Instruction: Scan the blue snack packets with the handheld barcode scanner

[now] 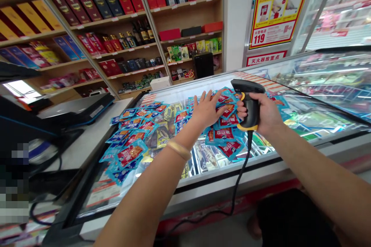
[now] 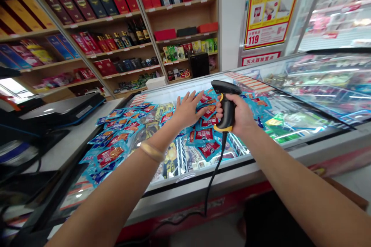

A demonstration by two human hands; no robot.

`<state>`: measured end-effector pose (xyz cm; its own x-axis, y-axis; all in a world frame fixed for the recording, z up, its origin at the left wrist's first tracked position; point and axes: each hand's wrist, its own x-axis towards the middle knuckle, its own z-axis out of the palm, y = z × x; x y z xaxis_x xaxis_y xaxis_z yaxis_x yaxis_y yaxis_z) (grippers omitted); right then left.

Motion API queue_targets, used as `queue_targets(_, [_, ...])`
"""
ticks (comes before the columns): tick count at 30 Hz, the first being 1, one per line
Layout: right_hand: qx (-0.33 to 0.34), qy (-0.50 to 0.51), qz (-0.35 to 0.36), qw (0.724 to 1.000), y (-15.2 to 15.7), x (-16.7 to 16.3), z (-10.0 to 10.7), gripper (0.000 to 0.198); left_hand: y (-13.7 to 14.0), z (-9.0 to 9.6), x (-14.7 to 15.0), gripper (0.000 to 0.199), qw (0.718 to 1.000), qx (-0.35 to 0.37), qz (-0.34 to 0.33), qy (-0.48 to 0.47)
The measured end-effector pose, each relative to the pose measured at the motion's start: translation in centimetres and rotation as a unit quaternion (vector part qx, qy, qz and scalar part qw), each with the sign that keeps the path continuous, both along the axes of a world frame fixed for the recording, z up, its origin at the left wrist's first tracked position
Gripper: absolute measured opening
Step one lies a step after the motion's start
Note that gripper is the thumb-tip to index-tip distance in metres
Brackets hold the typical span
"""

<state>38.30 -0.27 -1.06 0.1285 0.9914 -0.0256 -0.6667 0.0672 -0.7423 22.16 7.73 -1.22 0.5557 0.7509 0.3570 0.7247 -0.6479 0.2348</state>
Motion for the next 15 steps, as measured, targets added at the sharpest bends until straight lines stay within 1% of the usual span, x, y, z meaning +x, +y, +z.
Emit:
queue_targets(2, [0.006, 0.008, 0.015, 1.000, -0.1, -0.8, 0.4, 0.010, -0.5, 0.2, -1.7, 0.065, 0.999, -0.002, 0.012, -0.037])
queue_targets(4, [0.006, 0.015, 0.036, 0.999, -0.1, -2.1, 0.8, 0.010, -1.1, 0.3, -4.2, 0.067, 0.998, 0.003, 0.028, -0.058])
queue_targets(6, [0.000, 0.017, 0.057, 0.998, -0.1, -3.9, 1.1, 0.010, -1.9, 0.1, -7.6, 0.069, 0.997, 0.013, 0.049, -0.057])
queue_targets(8, [-0.009, 0.012, 0.085, 0.996, 0.0, -6.3, 1.2, 0.011, -2.9, -0.3, -11.6, 0.072, 0.996, 0.021, 0.079, -0.039])
queue_targets(12, [-0.034, -0.006, 0.163, 0.986, 0.7, -11.4, 0.9, 0.009, -5.6, -2.0, -19.7, 0.077, 0.984, 0.041, 0.175, 0.008])
queue_targets(15, [-0.049, -0.010, 0.217, 0.975, 1.4, -14.6, 0.4, 0.008, -7.9, -3.7, -24.1, 0.087, 0.958, 0.010, 0.279, 0.068])
